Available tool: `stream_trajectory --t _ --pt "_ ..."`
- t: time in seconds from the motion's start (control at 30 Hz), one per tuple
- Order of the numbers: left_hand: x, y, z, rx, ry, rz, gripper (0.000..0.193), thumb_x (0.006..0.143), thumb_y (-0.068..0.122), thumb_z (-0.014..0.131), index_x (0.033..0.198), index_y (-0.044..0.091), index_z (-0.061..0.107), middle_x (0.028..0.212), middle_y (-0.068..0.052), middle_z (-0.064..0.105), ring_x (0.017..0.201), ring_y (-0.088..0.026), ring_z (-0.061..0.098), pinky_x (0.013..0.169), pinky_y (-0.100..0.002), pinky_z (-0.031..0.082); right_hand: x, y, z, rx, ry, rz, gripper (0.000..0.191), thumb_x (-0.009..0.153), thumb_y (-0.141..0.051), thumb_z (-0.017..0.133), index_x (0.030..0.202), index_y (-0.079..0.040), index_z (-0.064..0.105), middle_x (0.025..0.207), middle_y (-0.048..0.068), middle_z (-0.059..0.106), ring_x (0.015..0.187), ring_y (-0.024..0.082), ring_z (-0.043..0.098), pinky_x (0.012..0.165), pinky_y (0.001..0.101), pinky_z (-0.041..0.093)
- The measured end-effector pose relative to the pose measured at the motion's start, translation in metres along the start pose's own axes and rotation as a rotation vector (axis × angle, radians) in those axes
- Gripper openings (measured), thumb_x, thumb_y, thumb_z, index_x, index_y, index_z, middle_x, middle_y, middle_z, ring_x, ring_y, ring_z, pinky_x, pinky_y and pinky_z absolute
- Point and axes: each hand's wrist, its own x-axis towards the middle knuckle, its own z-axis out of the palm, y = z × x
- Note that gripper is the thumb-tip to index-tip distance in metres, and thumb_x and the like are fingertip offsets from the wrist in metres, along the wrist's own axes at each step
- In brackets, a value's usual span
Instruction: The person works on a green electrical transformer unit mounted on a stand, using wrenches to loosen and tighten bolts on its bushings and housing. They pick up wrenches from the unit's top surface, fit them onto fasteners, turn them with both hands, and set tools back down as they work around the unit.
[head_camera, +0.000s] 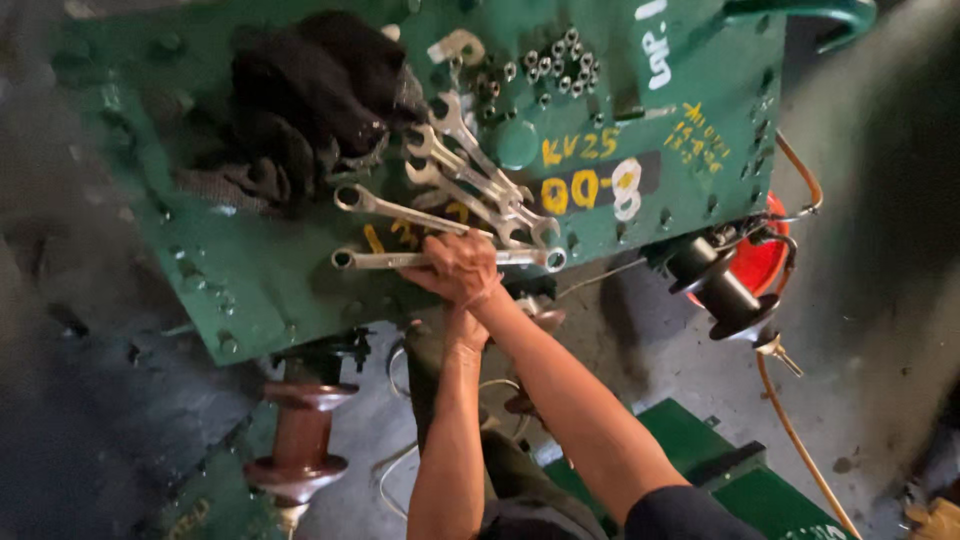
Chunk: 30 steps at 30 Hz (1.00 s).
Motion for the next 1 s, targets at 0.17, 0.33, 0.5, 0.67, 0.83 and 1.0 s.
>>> stream_trajectory --t 0.17,0.33,0.5,0.67,0.83,1.0 --pt "0.004 0.013 0.010 -0.446 -0.015 -0.092 0.052 0.107 0.031 0.057 0.151 0.009 0.043 0.154 -0.010 0.043 0.141 -0.027 0.040 0.119 -0.049 0.031 -0.001 0.000 0.005 0.009 -0.046 -0.016 0.053 0.071 -0.059 0.086 0.064 -0.017 0.055 0.062 0.005 0.060 0.055 0.027 0.061 0.054 0.0416 0.047" --pt "0.009 0.021 0.012 -0.557 -0.004 -0.095 0.056 0.105 0.037 0.054 0.154 0.015 0.039 0.158 -0.005 0.040 0.146 -0.025 0.037 0.121 -0.052 0.027 -0.002 -0.004 0.002 -0.048 0.004 0.002 0.048 0.070 -0.058 0.084 0.070 -0.017 0.058 0.067 0.004 0.063 0.060 0.026 0.062 0.060 0.0402 0.047" --pt "0.008 0.009 0.003 -0.621 -0.052 -0.082 0.061 0.102 0.042 0.051 0.157 0.021 0.035 0.162 0.000 0.038 0.151 -0.023 0.033 0.124 -0.054 0.023 -0.002 -0.002 0.003 -0.023 0.020 -0.041 0.050 0.073 -0.058 0.085 0.067 -0.017 0.056 0.064 0.004 0.061 0.057 0.025 0.062 0.058 0.0396 0.046" --pt "0.004 0.001 -0.002 -0.670 0.025 -0.069 0.061 0.109 0.035 0.066 0.158 0.013 0.038 0.157 -0.010 0.042 0.144 -0.032 0.039 0.125 -0.059 0.026 -0.003 -0.001 0.005 -0.035 0.036 -0.016 0.050 0.071 -0.059 0.084 0.070 -0.016 0.058 0.066 0.004 0.061 0.058 0.025 0.061 0.056 0.0408 0.046" --pt "0.006 0.007 -0.003 -0.652 0.043 -0.012 0.058 0.108 0.035 0.066 0.155 0.013 0.040 0.153 -0.010 0.043 0.140 -0.032 0.041 0.121 -0.058 0.028 -0.003 -0.002 0.003 -0.020 -0.032 -0.016 0.053 0.074 -0.059 0.087 0.069 -0.017 0.056 0.066 0.005 0.059 0.060 0.026 0.062 0.059 0.0416 0.048" --pt "0.006 0.007 0.003 -0.654 0.050 0.006 0.056 0.107 0.036 0.066 0.152 0.014 0.042 0.149 -0.010 0.045 0.136 -0.032 0.043 0.117 -0.058 0.030 0.001 -0.002 0.003 -0.050 0.070 -0.061 0.050 0.066 -0.057 0.086 0.068 -0.017 0.057 0.068 0.005 0.062 0.059 0.027 0.062 0.057 0.0416 0.048"
